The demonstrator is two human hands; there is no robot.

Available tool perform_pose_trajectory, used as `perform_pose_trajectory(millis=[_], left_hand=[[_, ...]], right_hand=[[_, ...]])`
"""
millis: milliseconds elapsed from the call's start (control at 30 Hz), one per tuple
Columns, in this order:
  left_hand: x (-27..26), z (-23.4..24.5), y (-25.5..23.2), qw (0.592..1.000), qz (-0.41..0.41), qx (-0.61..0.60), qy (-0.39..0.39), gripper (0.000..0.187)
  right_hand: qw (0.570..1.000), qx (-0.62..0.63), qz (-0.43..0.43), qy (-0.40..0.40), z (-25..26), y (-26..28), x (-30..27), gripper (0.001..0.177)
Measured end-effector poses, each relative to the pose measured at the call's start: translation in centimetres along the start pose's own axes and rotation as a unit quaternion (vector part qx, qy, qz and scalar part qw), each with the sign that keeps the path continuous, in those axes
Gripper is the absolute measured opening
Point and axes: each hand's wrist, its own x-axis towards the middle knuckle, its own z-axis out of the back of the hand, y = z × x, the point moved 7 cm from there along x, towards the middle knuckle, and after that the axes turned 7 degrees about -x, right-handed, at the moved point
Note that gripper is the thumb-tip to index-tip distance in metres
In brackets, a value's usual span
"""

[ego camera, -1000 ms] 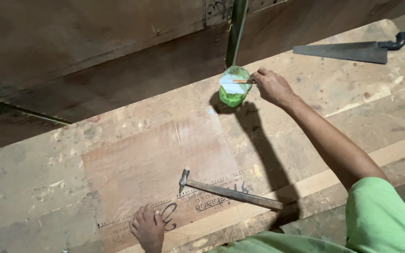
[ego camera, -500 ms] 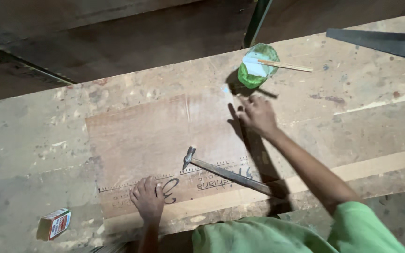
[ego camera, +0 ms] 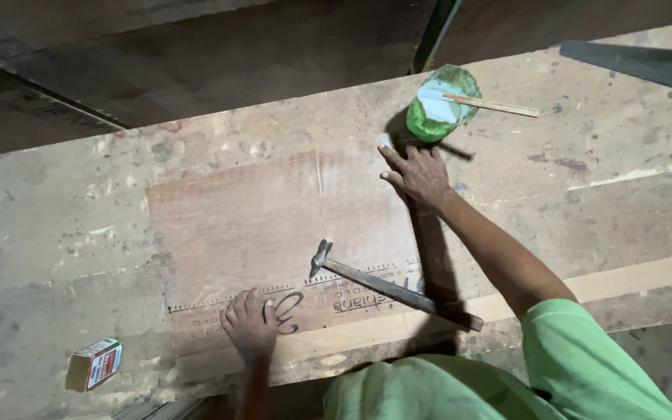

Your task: The person hammers nails into a thin strip of wood on a plywood board and applies glue with their hands and a small brush.

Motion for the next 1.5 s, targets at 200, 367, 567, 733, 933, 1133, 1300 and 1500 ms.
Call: perform_pose_trajectory(millis=[200,367,567,733,933,1133,1300,1500], left_hand=[[0.0,-0.2,0.3,1.0,0.007,0.01,0.009,0.047],[-0.6,-0.2,0.4,0.999,0.033,0.03,0.029,0.046],[-0.2,-0.1,0.1,1.0,0.013,0.022,-0.006,0.045],[-0.4,-0.1,0.2,0.999,-0.002,0.028,-0.023,0.046],[-0.6,-0.2,0.4,0.999,0.013,0.031,0.005,0.044],[-0.5,-0.2,0.3,0.999,0.015,0.045,0.01,0.046],[-0.4,-0.3,0.4,1.0,0.017,0.026,-0.003,0.046],[-0.3,-0.2,0.2,0.999,0.006,0.035,0.002,0.048]], right_hand=[[0.999,0.009,-0.045,0.016,-0.3,-1.1,0.6,0.069],[0.993,0.082,-0.087,-0.008,2.1,-0.5,-0.9,0.076],[0.958,0.182,-0.127,-0.18,9.2,-3.3,-4.2,0.071],[0.923,0.268,-0.181,-0.207,10.6,-6.2,-3.9,0.056],[0.911,0.279,-0.166,-0.255,9.9,-5.9,-4.0,0.041],[0.922,0.251,-0.167,-0.243,8.2,-6.8,-4.4,0.031],[0.918,0.295,-0.209,-0.164,4.9,-4.9,-6.3,0.046],[0.954,0.27,-0.093,-0.095,0.6,-0.2,-2.7,0.077]])
